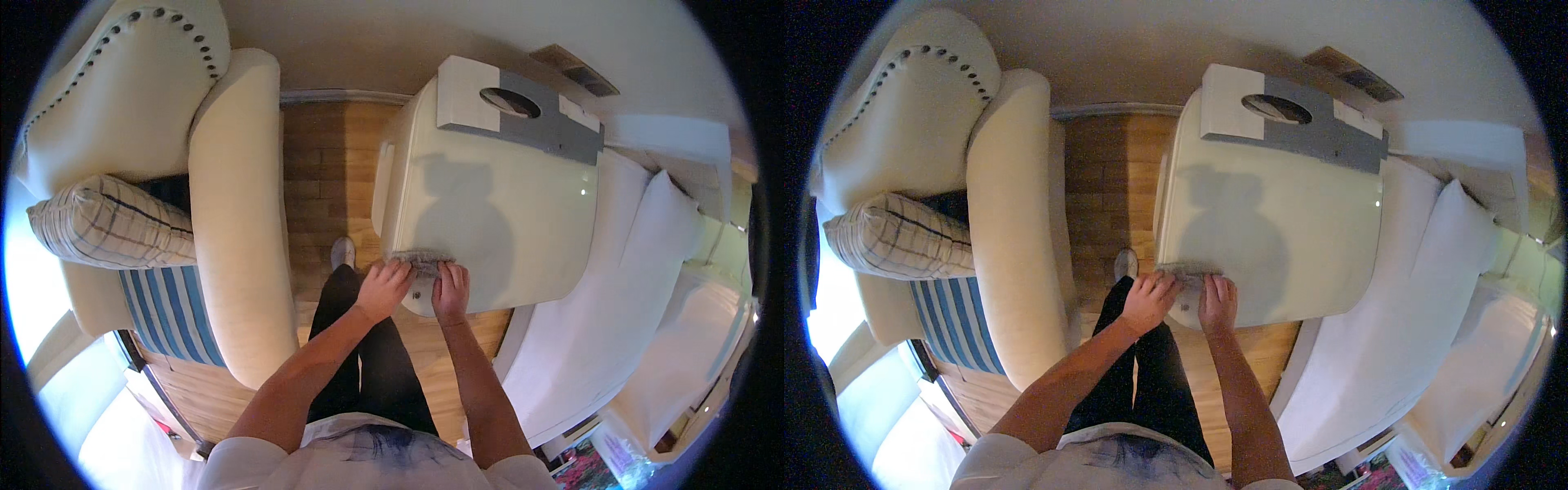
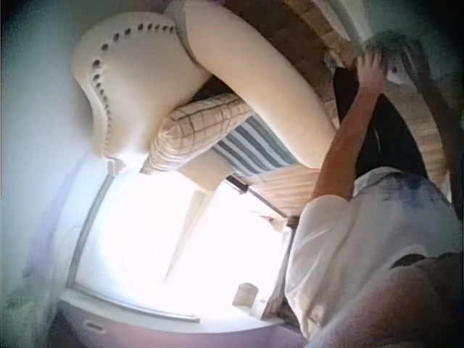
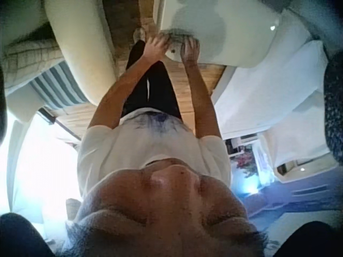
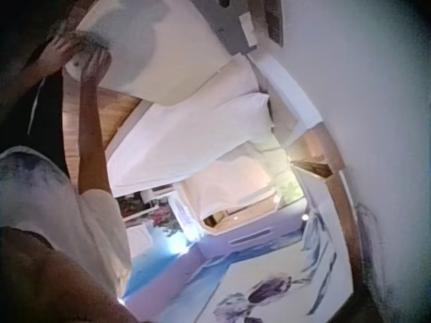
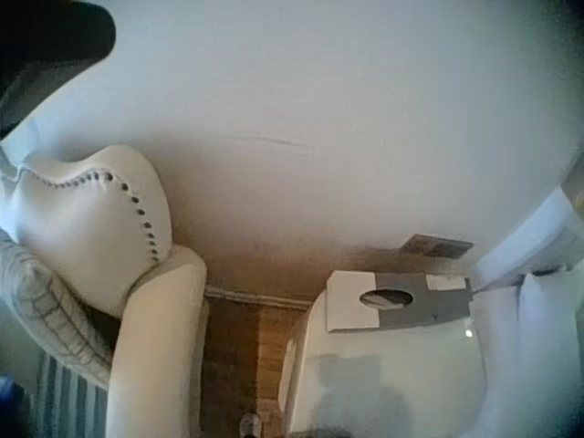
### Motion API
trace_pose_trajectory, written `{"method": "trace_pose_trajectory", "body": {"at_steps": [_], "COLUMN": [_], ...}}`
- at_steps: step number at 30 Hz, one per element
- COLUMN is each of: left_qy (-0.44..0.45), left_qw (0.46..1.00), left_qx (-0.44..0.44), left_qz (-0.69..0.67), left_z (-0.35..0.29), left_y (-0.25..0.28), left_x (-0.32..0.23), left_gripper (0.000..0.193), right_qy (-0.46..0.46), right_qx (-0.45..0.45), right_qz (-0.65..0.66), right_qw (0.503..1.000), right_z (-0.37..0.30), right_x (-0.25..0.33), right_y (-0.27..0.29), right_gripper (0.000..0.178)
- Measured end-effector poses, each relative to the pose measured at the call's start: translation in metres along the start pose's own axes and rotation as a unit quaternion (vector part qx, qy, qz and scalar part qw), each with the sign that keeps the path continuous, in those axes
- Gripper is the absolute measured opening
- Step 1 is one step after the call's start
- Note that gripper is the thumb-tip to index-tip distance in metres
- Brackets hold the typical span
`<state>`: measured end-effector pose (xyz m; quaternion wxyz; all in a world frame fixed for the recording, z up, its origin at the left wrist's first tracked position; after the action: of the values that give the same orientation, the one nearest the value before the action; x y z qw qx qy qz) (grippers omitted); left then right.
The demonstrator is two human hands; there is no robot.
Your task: The person wipes the surface of a white armchair and a nearby white appliance using a gray cloth. The person moves around the furniture to clean different sides and edges.
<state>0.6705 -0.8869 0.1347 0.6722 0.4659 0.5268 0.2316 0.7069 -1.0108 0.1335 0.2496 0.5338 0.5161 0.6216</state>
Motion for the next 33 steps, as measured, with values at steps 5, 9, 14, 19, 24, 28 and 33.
{"method": "trace_pose_trajectory", "body": {"at_steps": [5, 9, 14, 19, 24, 28, 33], "left_qy": [0.032, 0.068, 0.125, 0.171, 0.199, 0.216, 0.217], "left_qw": [0.999, 0.992, 0.985, 0.982, 0.979, 0.975, 0.974], "left_qx": [-0.014, -0.08, -0.115, -0.081, -0.035, -0.045, -0.058], "left_qz": [0.032, 0.067, 0.029, -0.007, -0.032, -0.019, 0.014], "left_z": [0.041, 0.125, 0.157, 0.087, -0.038, -0.037, 0.056], "left_y": [0.009, 0.053, 0.055, 0.031, -0.015, -0.009, -0.005], "left_x": [0.03, 0.071, 0.084, 0.044, -0.036, -0.056, -0.012], "left_gripper": [0.037, 0.037, 0.035, 0.039, 0.039, 0.04, 0.04], "right_qy": [0.029, 0.06, 0.063, 0.122, 0.175, 0.208, 0.214], "right_qx": [-0.013, -0.083, -0.124, -0.005, 0.121, 0.138, 0.065], "right_qz": [-0.023, -0.05, 0.017, 0.03, 0.047, 0.074, 0.029], "right_qw": [0.999, 0.994, 0.99, 0.992, 0.976, 0.966, 0.974], "right_z": [0.045, 0.138, 0.184, 0.103, -0.035, -0.051, 0.072], "right_x": [-0.015, -0.021, -0.021, -0.026, -0.007, -0.019, -0.049], "right_y": [0.005, 0.024, 0.045, 0.017, 0.003, 0.001, 0.019], "right_gripper": [0.033, 0.032, 0.029, 0.023, 0.031, 0.028, 0.031]}}
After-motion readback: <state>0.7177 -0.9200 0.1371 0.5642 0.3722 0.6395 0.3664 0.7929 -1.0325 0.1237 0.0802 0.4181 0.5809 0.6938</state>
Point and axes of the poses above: each hand's wrist, its own z-axis towards the middle knuckle, its own y-axis out of the back of the hand, x = y × z, the point moved 9 cm from there along z, towards the middle knuckle, and after that the axes turned 8 degrees about x, right-handed, at the moved point
